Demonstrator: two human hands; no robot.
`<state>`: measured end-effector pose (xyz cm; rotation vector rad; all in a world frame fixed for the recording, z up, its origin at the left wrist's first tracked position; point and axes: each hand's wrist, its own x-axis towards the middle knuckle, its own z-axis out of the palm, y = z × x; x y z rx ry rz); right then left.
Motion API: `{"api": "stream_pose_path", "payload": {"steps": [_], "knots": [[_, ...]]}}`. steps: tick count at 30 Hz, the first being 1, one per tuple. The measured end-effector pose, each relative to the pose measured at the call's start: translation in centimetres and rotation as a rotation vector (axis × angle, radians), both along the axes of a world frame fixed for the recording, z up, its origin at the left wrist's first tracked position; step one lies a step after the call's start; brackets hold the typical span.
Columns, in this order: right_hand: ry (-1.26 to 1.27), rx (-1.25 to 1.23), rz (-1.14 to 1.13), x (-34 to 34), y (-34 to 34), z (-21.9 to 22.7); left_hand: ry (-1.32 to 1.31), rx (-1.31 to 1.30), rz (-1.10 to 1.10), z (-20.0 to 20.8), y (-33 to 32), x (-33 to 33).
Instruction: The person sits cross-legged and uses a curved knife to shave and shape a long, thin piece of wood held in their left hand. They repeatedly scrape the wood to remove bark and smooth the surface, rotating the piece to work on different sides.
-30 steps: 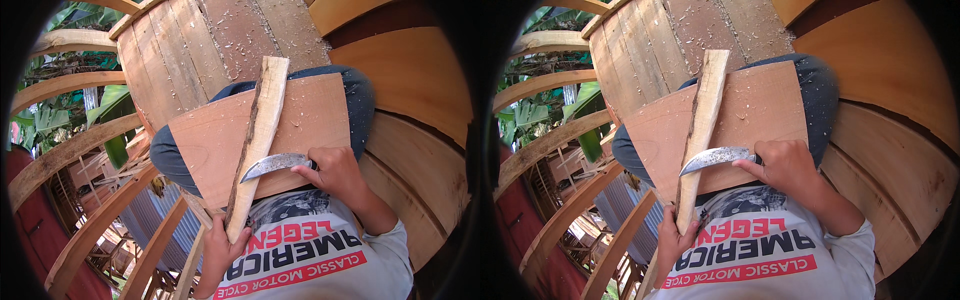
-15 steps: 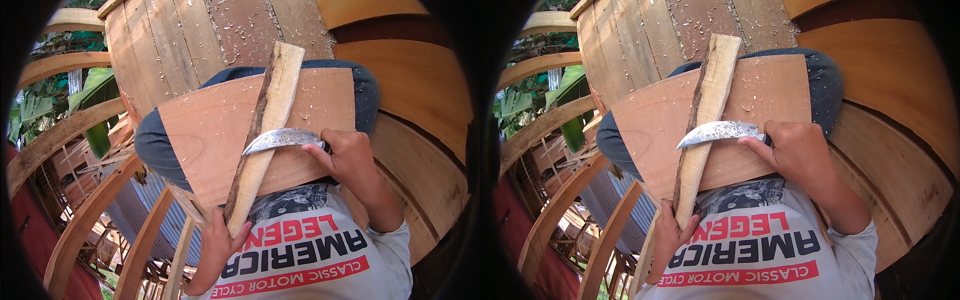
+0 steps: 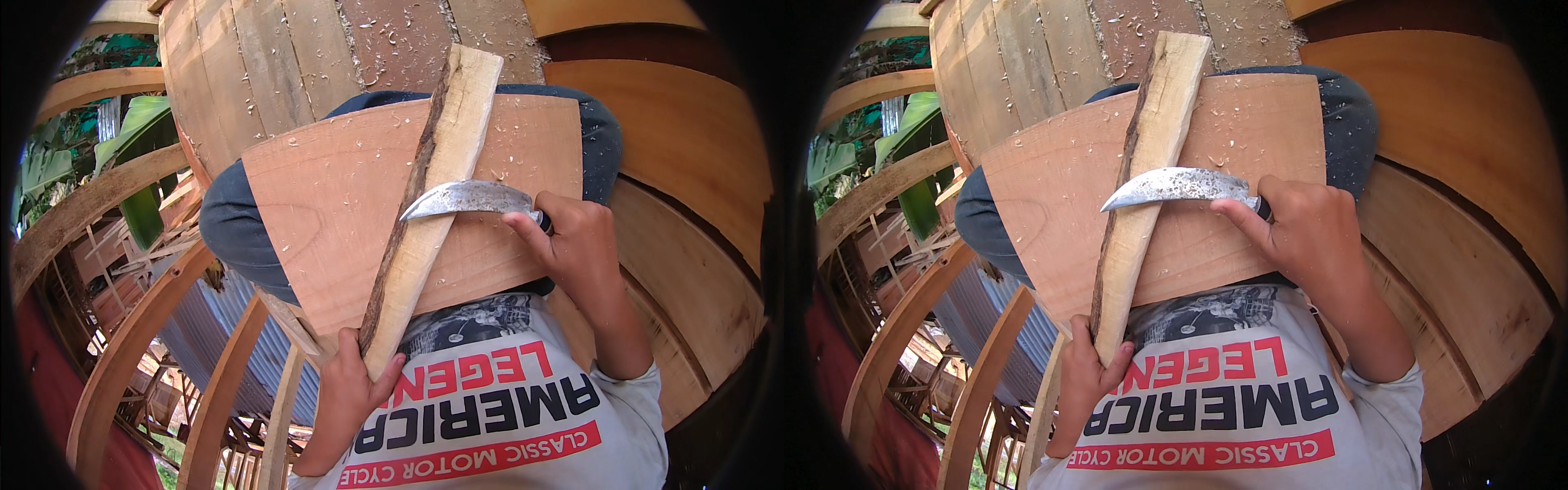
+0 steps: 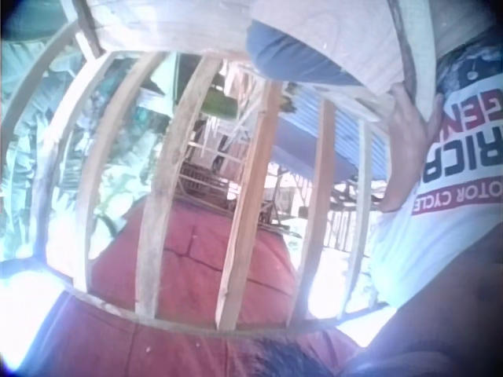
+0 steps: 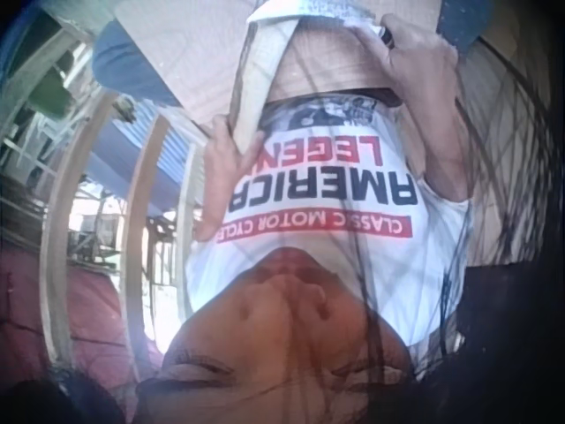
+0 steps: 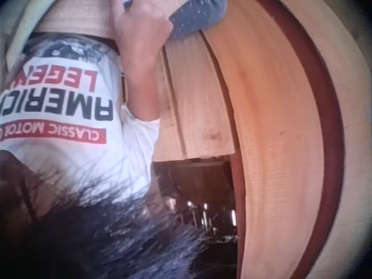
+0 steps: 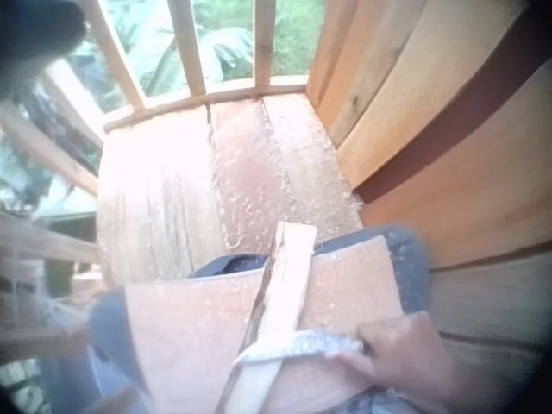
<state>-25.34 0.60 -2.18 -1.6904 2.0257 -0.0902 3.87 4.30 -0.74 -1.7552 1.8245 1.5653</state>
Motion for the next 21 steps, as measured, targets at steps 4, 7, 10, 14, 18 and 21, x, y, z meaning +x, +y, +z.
{"api": "stream_pose_path", "payload": {"steps": [4,7,10,14,18,21], "knots": [[0.001,-0.013,0.041,0.2,0.4,-0.2,-0.009,0.034,0.003,-0.1,0.3,0.3],[0.018,-0.023,0.032,0.3,0.1,-0.6,0.026,-0.009,0.03,-0.1,0.0,0.0],[-0.049,-0.046,0.157,1.7,1.0,0.0,0.045,-0.013,-0.001,-0.6,0.3,0.7],[0.057,-0.059,0.04,-0.3,0.0,-0.9,0.05,-0.007,0.037,-0.6,0.6,0.6],[-0.01,-0.078,0.176,1.8,1.0,-0.1,0.059,-0.009,0.026,-0.8,0.7,0.8],[0.092,-0.119,0.052,-0.5,-0.3,-1.3,0.08,-0.009,0.048,-0.7,0.5,0.7]]}}
